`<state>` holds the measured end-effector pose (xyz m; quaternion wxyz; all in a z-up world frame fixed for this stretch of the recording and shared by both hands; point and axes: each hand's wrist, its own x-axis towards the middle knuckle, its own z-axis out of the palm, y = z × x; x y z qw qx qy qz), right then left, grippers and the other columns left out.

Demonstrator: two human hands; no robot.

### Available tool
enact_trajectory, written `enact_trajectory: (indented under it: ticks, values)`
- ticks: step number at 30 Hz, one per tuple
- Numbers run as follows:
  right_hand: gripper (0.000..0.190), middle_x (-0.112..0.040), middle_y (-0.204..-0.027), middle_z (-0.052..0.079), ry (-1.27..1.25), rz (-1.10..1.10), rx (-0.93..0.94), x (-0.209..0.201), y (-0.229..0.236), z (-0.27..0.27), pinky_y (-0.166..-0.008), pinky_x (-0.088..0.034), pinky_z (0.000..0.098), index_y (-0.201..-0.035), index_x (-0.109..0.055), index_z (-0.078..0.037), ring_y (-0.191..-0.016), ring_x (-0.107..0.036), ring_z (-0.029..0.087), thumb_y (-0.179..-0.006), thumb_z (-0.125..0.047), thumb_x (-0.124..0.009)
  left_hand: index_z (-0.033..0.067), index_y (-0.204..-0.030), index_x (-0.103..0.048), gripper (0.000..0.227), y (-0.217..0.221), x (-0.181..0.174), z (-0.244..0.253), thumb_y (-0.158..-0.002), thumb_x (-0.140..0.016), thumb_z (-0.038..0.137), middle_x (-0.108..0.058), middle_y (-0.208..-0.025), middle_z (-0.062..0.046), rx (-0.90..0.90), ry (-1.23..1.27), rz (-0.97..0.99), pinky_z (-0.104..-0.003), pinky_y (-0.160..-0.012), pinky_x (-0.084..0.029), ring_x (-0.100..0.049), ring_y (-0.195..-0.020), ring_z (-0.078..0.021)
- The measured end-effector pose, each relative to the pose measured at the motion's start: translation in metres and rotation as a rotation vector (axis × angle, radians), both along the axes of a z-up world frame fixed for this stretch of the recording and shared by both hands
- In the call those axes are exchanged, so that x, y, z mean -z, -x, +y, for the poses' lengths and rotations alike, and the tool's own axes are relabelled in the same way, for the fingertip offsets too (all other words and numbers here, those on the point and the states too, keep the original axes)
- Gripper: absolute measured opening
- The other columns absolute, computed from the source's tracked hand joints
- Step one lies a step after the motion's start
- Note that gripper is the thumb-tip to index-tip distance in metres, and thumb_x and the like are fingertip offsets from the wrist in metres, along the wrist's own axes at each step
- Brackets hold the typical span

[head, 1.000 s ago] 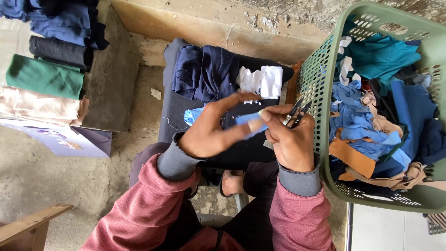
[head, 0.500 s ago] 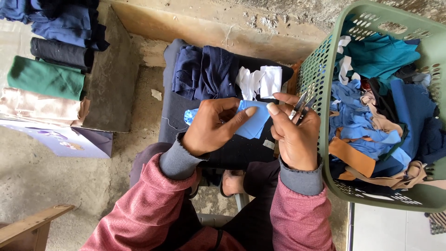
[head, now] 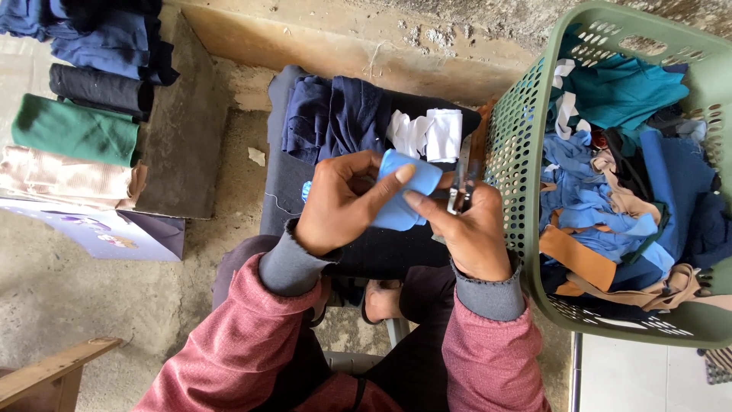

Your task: Trimming excess threads and uneven edges from small blue fabric strips using hand snips.

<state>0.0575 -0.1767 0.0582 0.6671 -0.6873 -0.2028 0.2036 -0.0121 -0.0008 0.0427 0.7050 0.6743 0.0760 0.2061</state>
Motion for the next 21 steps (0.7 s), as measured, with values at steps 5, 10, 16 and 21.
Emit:
enact_trajectory:
  ticks: [5,10,16,21]
  values:
    - [0.014,-0.070,-0.078,0.013,-0.135,0.050,0.101,0.023,-0.012,-0.013,-0.039,-0.042,0.0192,-0.098,-0.070,-0.002,-0.048,-0.054,0.005,-0.088,0.001,-0.079,-0.0065,-0.107,-0.070,0.023,0.004,-0.008,-0.001,-0.086,-0.075,0.001,-0.073,-0.082,-0.019,0.209,0.217,-0.011,-0.032,-0.058,-0.062,-0.074,-0.072,-0.0202]
    - [0.015,-0.070,-0.092,0.014,-0.132,-0.046,0.056,-0.005,-0.011,-0.009,-0.043,-0.041,0.0186,-0.097,-0.074,-0.002,-0.054,-0.052,0.003,-0.086,0.007,-0.078,-0.0089,-0.110,-0.069,0.025,-0.002,0.009,0.002,-0.086,-0.070,-0.007,-0.073,-0.086,-0.017,0.200,0.293,0.017,-0.029,-0.062,-0.061,-0.072,-0.078,-0.0155]
    - [0.023,-0.073,-0.099,0.026,0.017,-0.347,-0.023,-0.017,-0.013,-0.014,-0.063,-0.051,0.0274,-0.083,-0.076,0.001,-0.075,-0.070,0.022,-0.080,0.020,-0.062,-0.0095,-0.114,-0.068,0.028,-0.001,-0.007,-0.003,-0.092,-0.066,0.007,-0.070,-0.085,-0.014,0.187,0.511,0.139,-0.031,-0.067,-0.062,-0.069,-0.076,-0.0160]
    - [0.019,-0.073,-0.110,0.019,-0.101,-0.139,0.054,-0.010,-0.023,-0.028,-0.048,-0.044,0.0206,-0.098,-0.071,-0.001,-0.051,-0.051,0.005,-0.083,0.004,-0.062,-0.0086,-0.114,-0.069,0.039,-0.012,0.000,-0.018,-0.079,-0.086,0.002,-0.074,-0.092,-0.022,0.158,0.286,0.092,-0.035,-0.076,-0.063,-0.073,-0.086,-0.0205]
